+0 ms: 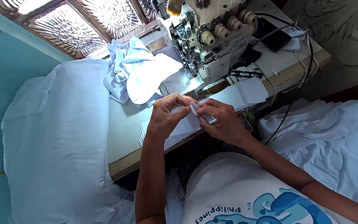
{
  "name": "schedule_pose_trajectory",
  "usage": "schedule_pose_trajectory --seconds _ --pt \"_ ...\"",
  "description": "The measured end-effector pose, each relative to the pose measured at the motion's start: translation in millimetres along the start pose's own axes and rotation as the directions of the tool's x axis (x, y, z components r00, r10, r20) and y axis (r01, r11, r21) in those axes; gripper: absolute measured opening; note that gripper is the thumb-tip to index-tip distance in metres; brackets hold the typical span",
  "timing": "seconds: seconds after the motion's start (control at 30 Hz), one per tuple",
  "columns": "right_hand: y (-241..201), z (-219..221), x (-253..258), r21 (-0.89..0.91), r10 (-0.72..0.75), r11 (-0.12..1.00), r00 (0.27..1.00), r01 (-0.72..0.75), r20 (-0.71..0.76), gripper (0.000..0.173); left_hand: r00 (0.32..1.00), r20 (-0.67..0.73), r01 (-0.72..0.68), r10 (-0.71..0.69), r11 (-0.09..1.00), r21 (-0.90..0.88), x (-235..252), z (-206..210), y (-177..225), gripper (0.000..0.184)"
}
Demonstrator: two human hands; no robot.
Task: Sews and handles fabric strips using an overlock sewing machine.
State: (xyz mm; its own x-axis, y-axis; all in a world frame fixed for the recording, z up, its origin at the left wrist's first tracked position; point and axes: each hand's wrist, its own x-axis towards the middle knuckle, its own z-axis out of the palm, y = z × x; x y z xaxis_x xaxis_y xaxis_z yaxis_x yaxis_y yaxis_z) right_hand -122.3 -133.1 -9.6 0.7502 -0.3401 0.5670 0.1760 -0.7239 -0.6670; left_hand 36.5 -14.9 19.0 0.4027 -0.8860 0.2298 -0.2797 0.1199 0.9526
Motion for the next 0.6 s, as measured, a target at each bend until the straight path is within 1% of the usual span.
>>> schedule_pose_trajectory --seconds 0.07,0.13,0.2,0.23,0.27,0.33,0.37,0.43,0.5,0.6 --pt "-1 1 3 0.056 0.004 0.998 1.0 -0.005 0.018 0.014 0.999 -0.02 0.045 -0.046 0.997 -0.07 0 0 -1 0.015" --pt "-1 2 5 0.105 0.038 0.994 0.998 -0.042 0.041 0.017 0.997 -0.047 0.058 -0.063 0.994 -0.096 -1 0 -1 0.016" --pt "-1 3 7 0.134 0.084 0.987 0.995 -0.09 0.049 0.027 0.996 -0.076 0.045 -0.05 0.997 -0.06 -4 1 0 0.014" --pt "-1 4 8 0.143 0.111 0.983 0.992 -0.118 0.054 0.028 0.996 -0.083 0.03 -0.031 0.999 -0.014 -5 2 1 0.013" --pt "-1 5 9 0.149 0.134 0.979 0.989 -0.141 0.057 0.026 0.996 -0.086 0.008 -0.004 0.999 0.045 -7 3 3 0.011" --pt "-3 5 11 0.157 0.172 0.971 0.984 -0.179 0.053 0.014 0.996 -0.076 -0.039 0.052 0.987 0.159 -12 5 8 0.01" --pt "-3 5 11 0.157 0.184 0.969 0.982 -0.189 0.048 0.008 0.994 -0.075 -0.06 0.075 0.98 0.192 -14 5 9 0.009" --pt "-3 6 11 0.169 0.194 0.965 0.98 -0.2 0.048 0.006 0.991 -0.087 -0.079 0.099 0.975 0.207 -16 6 9 0.009" --pt "-3 4 10 0.189 0.19 0.962 0.98 -0.198 0.06 0.007 0.989 -0.11 -0.077 0.095 0.984 0.161 -16 7 7 0.011" --pt "1 0 4 0.21 0.178 0.959 0.982 -0.189 0.068 0.008 0.987 -0.148 -0.055 0.054 0.998 -0.002 -17 3 2 0.017"
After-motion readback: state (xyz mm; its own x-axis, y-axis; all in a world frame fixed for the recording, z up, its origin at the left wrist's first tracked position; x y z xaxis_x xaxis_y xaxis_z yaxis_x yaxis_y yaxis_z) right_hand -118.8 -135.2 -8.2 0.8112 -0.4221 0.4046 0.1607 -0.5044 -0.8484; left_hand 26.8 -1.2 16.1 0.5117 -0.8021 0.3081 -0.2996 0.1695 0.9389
